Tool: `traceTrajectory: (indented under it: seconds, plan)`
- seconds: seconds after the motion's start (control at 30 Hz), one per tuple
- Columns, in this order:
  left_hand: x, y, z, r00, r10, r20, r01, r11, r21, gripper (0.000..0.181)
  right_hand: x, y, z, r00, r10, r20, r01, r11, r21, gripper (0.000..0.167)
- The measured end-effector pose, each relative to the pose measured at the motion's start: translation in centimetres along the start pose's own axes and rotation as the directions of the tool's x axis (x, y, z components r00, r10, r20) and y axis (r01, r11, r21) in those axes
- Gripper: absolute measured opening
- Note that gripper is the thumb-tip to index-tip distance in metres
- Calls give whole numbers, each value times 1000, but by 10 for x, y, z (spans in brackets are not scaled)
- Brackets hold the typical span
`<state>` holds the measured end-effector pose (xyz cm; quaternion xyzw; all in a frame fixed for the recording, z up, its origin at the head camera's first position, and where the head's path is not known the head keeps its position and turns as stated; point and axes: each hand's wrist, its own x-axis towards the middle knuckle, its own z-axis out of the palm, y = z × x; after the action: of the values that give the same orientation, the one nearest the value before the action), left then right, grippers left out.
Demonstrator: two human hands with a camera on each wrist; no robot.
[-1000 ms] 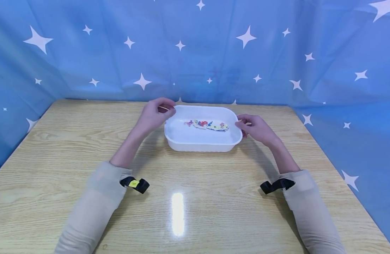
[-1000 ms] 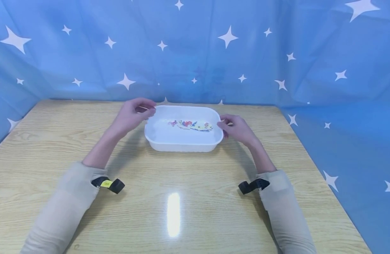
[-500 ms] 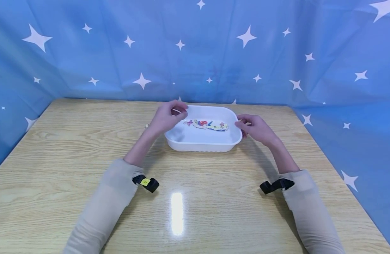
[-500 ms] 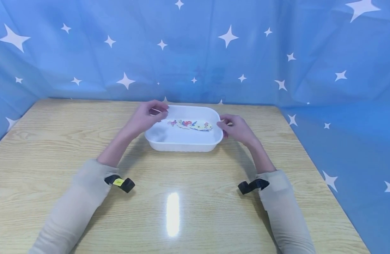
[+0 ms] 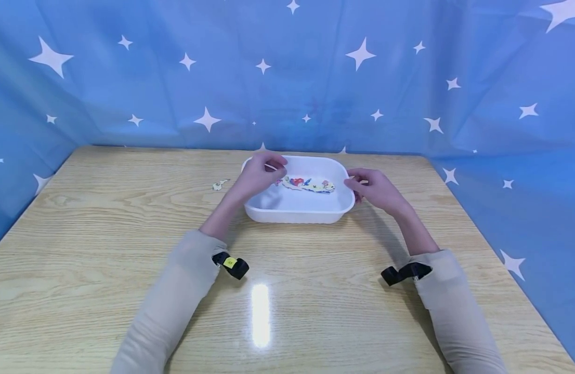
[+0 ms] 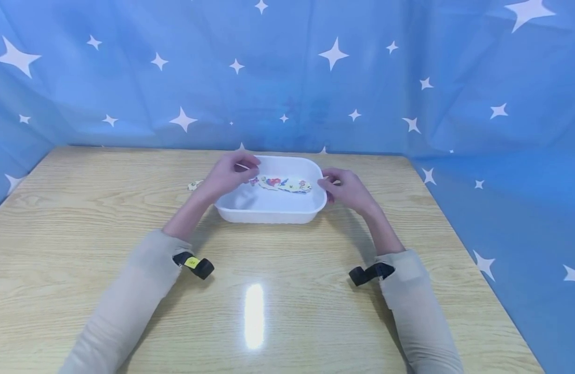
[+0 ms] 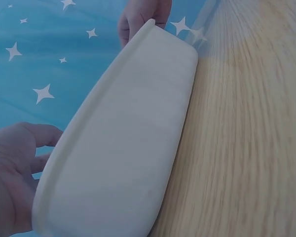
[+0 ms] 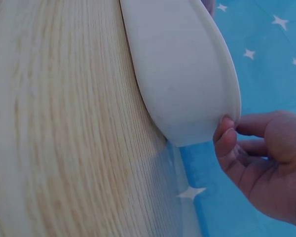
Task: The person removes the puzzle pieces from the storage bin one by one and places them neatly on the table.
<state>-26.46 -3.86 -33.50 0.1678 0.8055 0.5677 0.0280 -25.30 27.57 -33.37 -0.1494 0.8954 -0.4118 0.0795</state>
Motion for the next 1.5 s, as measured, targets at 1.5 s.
traceTrajectory:
  seconds: [1.5]
  plan:
    - [14, -13, 16, 969, -197, 148, 125, 910, 396, 12, 1, 3, 0, 1000, 10, 0, -10, 1000, -5, 41]
